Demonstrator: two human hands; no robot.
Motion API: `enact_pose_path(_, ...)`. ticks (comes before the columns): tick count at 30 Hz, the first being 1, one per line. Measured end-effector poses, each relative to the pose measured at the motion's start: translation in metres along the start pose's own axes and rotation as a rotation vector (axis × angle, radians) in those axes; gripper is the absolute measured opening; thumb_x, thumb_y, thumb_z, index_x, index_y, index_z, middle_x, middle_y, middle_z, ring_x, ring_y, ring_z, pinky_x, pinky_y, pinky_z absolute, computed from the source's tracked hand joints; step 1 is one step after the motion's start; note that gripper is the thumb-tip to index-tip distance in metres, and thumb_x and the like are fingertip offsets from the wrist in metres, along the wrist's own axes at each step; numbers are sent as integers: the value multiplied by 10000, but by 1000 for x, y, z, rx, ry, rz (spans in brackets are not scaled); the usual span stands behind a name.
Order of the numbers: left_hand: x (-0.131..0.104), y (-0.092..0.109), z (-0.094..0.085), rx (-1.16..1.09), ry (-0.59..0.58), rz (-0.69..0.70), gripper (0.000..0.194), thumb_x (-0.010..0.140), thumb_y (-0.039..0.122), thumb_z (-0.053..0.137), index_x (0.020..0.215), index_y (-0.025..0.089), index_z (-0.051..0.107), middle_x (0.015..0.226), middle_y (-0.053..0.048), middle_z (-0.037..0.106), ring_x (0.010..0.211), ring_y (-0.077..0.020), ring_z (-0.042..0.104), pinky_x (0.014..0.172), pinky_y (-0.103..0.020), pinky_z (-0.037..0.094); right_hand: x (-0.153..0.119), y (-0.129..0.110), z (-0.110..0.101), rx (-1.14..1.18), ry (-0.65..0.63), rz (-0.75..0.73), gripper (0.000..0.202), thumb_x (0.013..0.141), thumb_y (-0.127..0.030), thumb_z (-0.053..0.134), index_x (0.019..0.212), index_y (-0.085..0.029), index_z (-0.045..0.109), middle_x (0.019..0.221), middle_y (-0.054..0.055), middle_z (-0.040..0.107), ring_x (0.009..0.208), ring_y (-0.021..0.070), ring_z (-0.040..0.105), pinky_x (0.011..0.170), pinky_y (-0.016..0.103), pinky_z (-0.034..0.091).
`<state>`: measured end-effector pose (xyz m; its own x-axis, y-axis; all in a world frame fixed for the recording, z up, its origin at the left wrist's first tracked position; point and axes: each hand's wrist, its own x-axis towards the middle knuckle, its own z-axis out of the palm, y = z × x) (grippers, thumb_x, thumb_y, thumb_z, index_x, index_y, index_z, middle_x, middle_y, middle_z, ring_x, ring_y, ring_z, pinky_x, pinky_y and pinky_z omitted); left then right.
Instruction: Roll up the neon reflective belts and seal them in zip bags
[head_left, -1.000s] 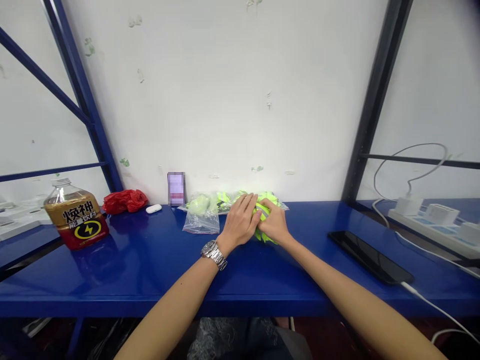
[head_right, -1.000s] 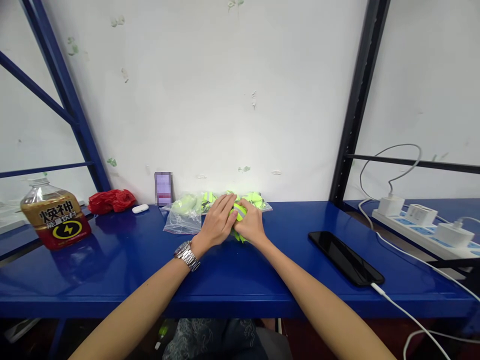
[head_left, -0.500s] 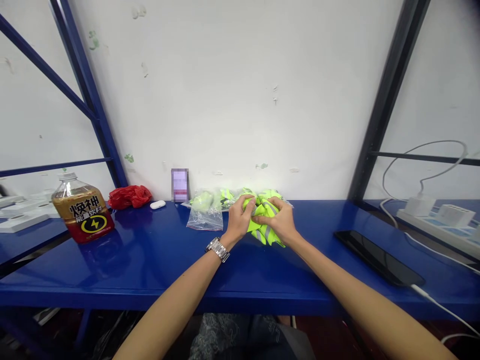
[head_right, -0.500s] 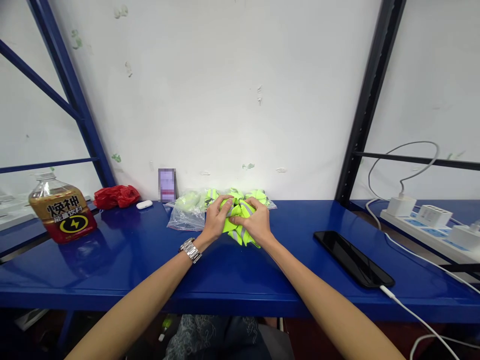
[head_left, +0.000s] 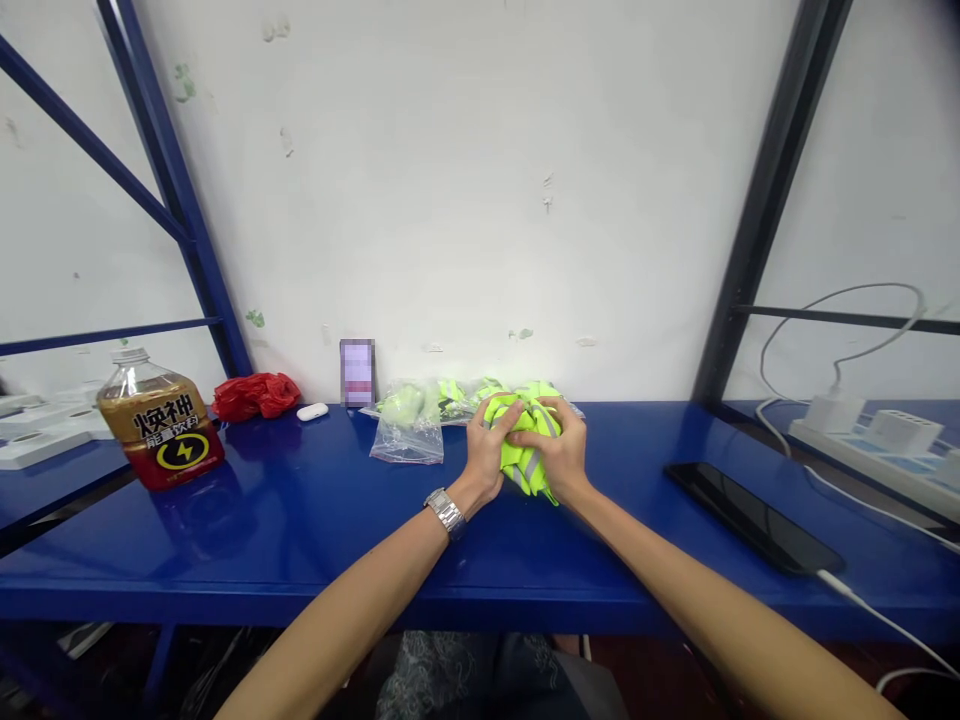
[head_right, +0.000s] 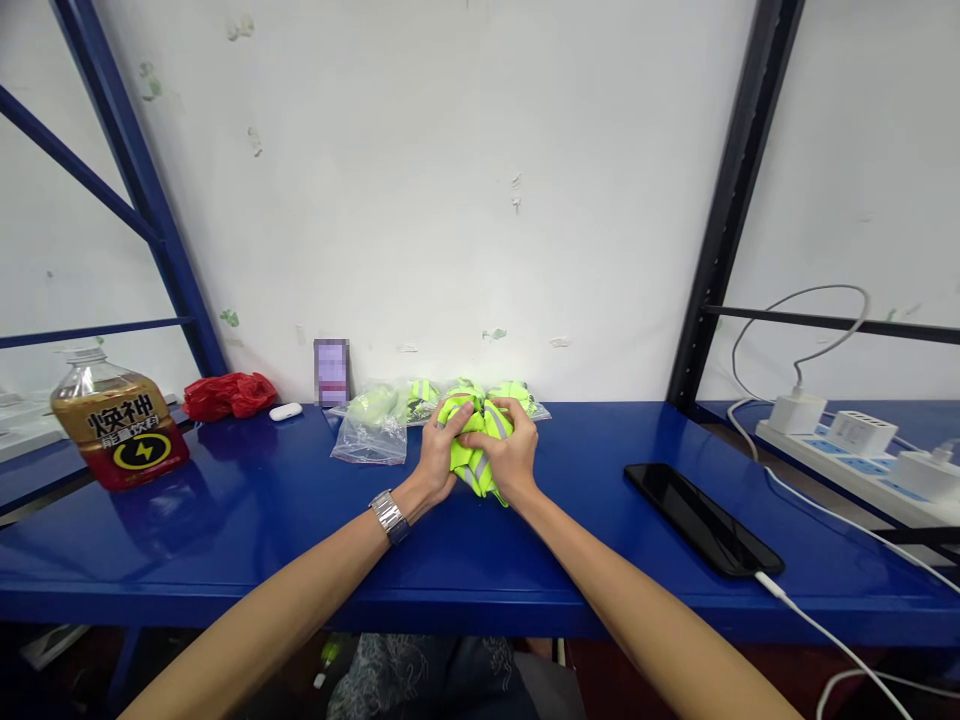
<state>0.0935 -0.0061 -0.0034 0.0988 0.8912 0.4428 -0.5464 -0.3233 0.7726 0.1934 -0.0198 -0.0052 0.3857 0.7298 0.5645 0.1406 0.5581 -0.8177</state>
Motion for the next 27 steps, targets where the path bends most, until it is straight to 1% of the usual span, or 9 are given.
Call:
enact_pose_path(3, -3, 2, -3, -25, -92, -42, 536, 650, 376, 810, 1081, 181, 558, 939, -37, 651, 838, -176, 638, 764, -284, 510, 1, 5, -3, 79, 5, 31, 468, 525, -291, 716, 946, -227, 522, 753, -34, 584, 666, 186, 534, 608, 293, 408)
enact_pose_path(5, -3, 3, -6, -26, -147, -61, 589, 608, 339, 842, 1093, 189, 544, 947, -34, 657, 855, -176, 638, 789, -295, 509, 2, 10, -4, 118, -27, 31, 334, 573, -313, 670, 843, -228, 494, 696, -44, 542, 642, 176, 501, 604, 289, 392)
enact_pose_path(8, -3, 6, -9, 12, -163, -54, 605, 569, 288, 866, 1071, 186, 545, 937, -31, 662, 848, -173, 638, 804, -306, 507, 3, 16, -5, 172, -105, -26, 175, 640, -316, 594, 715, -220, 468, 678, -35, 500, 662, 168, 474, 648, 291, 392)
enact_pose_path(11, -1, 12, -8, 76, -187, -21, 631, 518, 240, 886, 1046, 167, 548, 926, -40, 661, 842, -186, 641, 785, -312, 516, 2, 14, -2, 314, -179, -8, 158, 672, -305, 560, 798, -230, 499, 786, -20, 557, 737, 181, 525, 707, 300, 425)
enact_pose_path(14, 1, 18, -7, 126, -217, 7, 700, 469, 194, 898, 1065, 167, 533, 973, -61, 661, 875, -212, 649, 790, -337, 530, 1, 7, 1, 496, -204, 119, 210, 717, -329, 562, 908, -266, 500, 870, -24, 591, 786, 184, 577, 722, 306, 459)
enact_pose_path(17, 3, 20, -8, 197, -199, 35, 679, 474, 192, 893, 1054, 169, 540, 965, -61, 668, 871, -214, 653, 793, -343, 535, 3, 2, 3, 617, -246, 269, 261, 734, -355, 609, 969, -287, 520, 926, -20, 631, 849, 206, 620, 752, 339, 491)
enact_pose_path(21, 5, 21, -11, 232, -184, 39, 602, 499, 198, 882, 1003, 164, 556, 856, -33, 665, 769, -186, 650, 722, -316, 545, 6, -3, 0, 668, -485, 513, 313, 770, -450, 585, 1000, -239, 607, 962, 52, 694, 915, 278, 649, 777, 419, 516)
enact_pose_path(24, 5, 24, -11, 207, -184, 10, 572, 499, 197, 882, 965, 162, 552, 803, -13, 654, 704, -169, 639, 685, -311, 548, 6, -6, -4, 695, -662, 635, 395, 833, -516, 506, 1028, -197, 636, 951, 85, 710, 922, 284, 661, 803, 429, 524)
enact_pose_path(27, 4, 28, -9, 190, -184, -12, 568, 494, 186, 882, 956, 160, 552, 787, -7, 649, 692, -167, 635, 670, -307, 546, 4, -9, -6, 771, -705, 663, 420, 897, -505, 449, 1129, -190, 599, 994, 84, 710, 935, 250, 667, 850, 402, 524)
